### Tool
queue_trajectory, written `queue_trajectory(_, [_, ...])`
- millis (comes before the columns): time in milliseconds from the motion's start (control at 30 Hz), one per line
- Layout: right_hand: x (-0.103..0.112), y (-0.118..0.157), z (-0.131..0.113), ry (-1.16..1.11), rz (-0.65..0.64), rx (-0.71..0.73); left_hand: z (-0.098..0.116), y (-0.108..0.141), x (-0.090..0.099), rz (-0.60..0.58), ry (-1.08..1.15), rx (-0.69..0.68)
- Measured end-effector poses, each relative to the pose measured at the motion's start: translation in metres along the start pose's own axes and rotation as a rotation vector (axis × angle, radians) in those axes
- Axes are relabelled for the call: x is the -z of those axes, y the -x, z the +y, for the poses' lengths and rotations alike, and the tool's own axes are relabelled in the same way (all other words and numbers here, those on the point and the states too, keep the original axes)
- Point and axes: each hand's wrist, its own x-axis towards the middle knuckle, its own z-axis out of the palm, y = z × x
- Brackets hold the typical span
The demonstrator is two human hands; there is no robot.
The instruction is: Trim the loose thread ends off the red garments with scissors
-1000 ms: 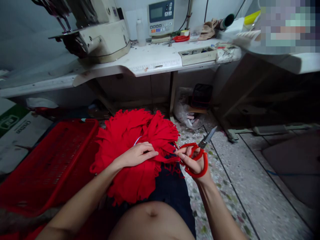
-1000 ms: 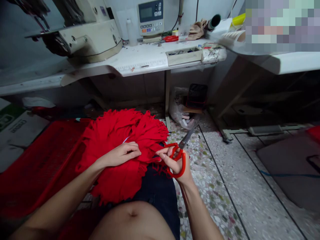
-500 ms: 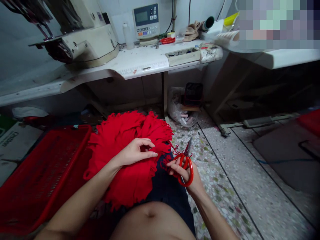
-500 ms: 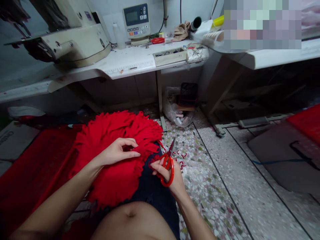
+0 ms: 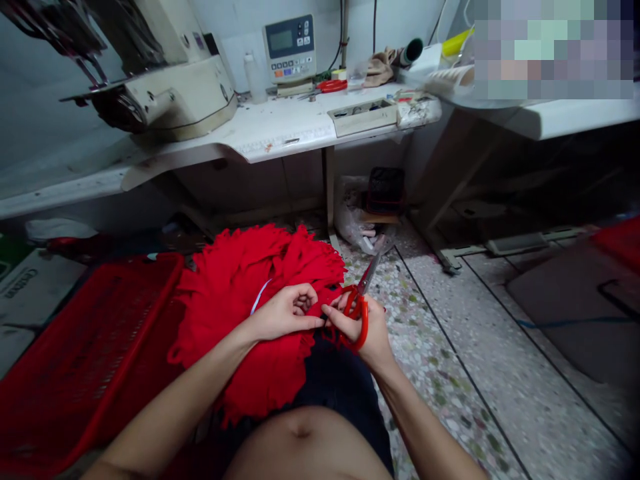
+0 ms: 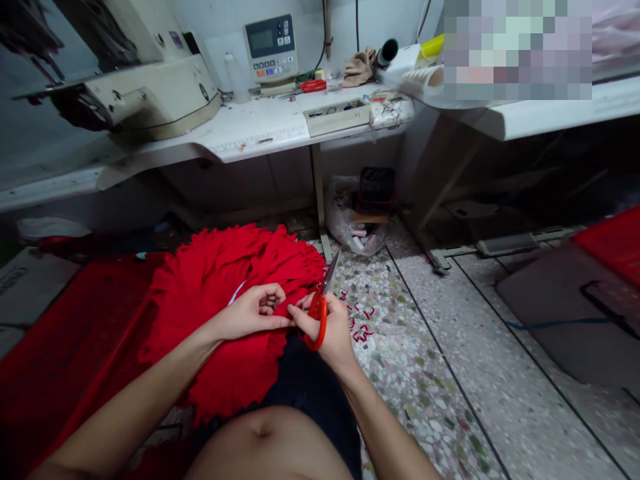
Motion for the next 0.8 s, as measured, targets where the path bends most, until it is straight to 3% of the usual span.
queue_trajectory(200, [0.003, 0.001, 0.002, -0.041, -0.071, -0.035, 0.001, 0.0, 0.015, -0.093, 0.137, 0.085])
queue_trajectory(367, [0.011, 0.002, 0.005, -0.122, -0.111, -0.044, 0.005, 0.004, 0.015, -0.047, 0.14, 0.045])
queue_trajectory(533, [0.028, 0.015, 0.018, 0.064, -0.168, -0.047, 0.013, 0.003, 0.014, 0.086, -0.072, -0.099])
queue_trajectory(633, [0.04, 0.03, 0.036, 0.165, -0.282, -0.001, 0.015, -0.001, 0.013, 0.174, -0.129, -0.106])
queue_trajectory(800, [0.049, 0.05, 0.049, 0.336, -0.472, 0.042, 0.015, -0.006, 0.008, 0.144, -0.11, -0.088])
